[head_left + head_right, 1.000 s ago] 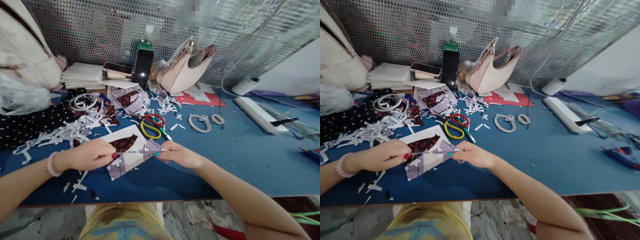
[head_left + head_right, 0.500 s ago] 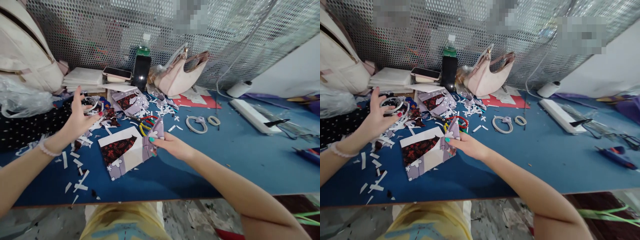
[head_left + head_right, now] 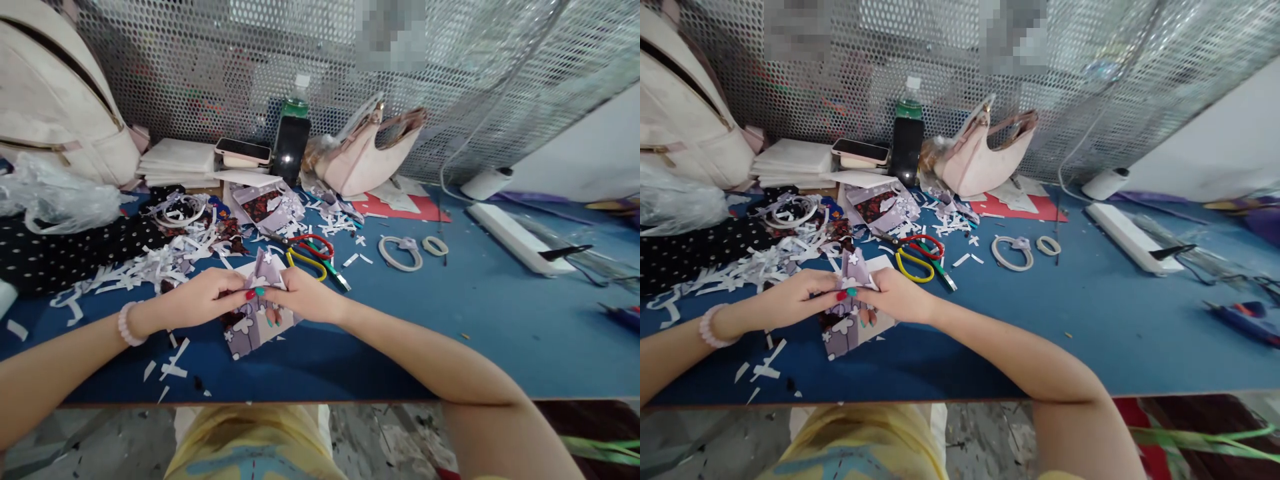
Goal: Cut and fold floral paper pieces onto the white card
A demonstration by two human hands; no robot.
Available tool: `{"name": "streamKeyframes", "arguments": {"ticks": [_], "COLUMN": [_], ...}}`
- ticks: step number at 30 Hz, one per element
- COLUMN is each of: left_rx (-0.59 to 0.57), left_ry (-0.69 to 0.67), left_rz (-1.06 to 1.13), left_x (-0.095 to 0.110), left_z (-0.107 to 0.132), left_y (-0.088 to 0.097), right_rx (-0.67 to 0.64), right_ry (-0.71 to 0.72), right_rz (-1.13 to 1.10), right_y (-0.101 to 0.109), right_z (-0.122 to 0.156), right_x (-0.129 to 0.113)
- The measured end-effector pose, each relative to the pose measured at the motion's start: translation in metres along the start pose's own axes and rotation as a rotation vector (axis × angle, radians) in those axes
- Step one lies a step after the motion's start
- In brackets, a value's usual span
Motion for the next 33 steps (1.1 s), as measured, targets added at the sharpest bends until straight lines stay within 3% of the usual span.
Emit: {"name": "streamKeyframes", "arguments": {"ticks": [5, 12, 23, 27, 30, 33], "left_rx": [0.003, 0.173, 0.25, 0.498, 0.654, 0.498], "left_ry": [0.03, 0.155, 0.153, 0.301, 0.293, 0.221], "left_rz": [0.047, 0.045, 0.016, 0.228, 0.333, 0.32], "left_x": [-0.001, -0.003, -0.022, -0.044, -0.054, -0.044], "left_z": [-0.001, 0.001, -0.005, -0.005, -0.009, -0.012], "left_y": [0.0, -0.006, 0.027, 0.045, 0.05, 0.039], "right_rx": [-0.023, -0.1, -0.07, -0.05, -0.044, -0.057], "right_ry": [0.006, -0.074, -0.075, -0.056, -0.052, -0.055], "right_rz": [-0.006, -0.005, -0.081, -0.094, -0.102, -0.113], "right_y": [0.002, -0.007, 0.001, 0.005, 0.006, 0.004], "right_z": [0.0, -0.004, -0.004, -0.002, -0.003, -0.005], "right_x": [0.006, 0.003, 0.01, 0.009, 0.008, 0.007]}}
Point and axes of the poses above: each hand's wrist, its own z-axis away from the middle knuckle, its own y-axis out of the back of the hand, x = y × z, the point moved 1 cm from there along -z, towards the middle knuckle, and after that the axes turned 12 degrees about y, right-handed, at the moved point
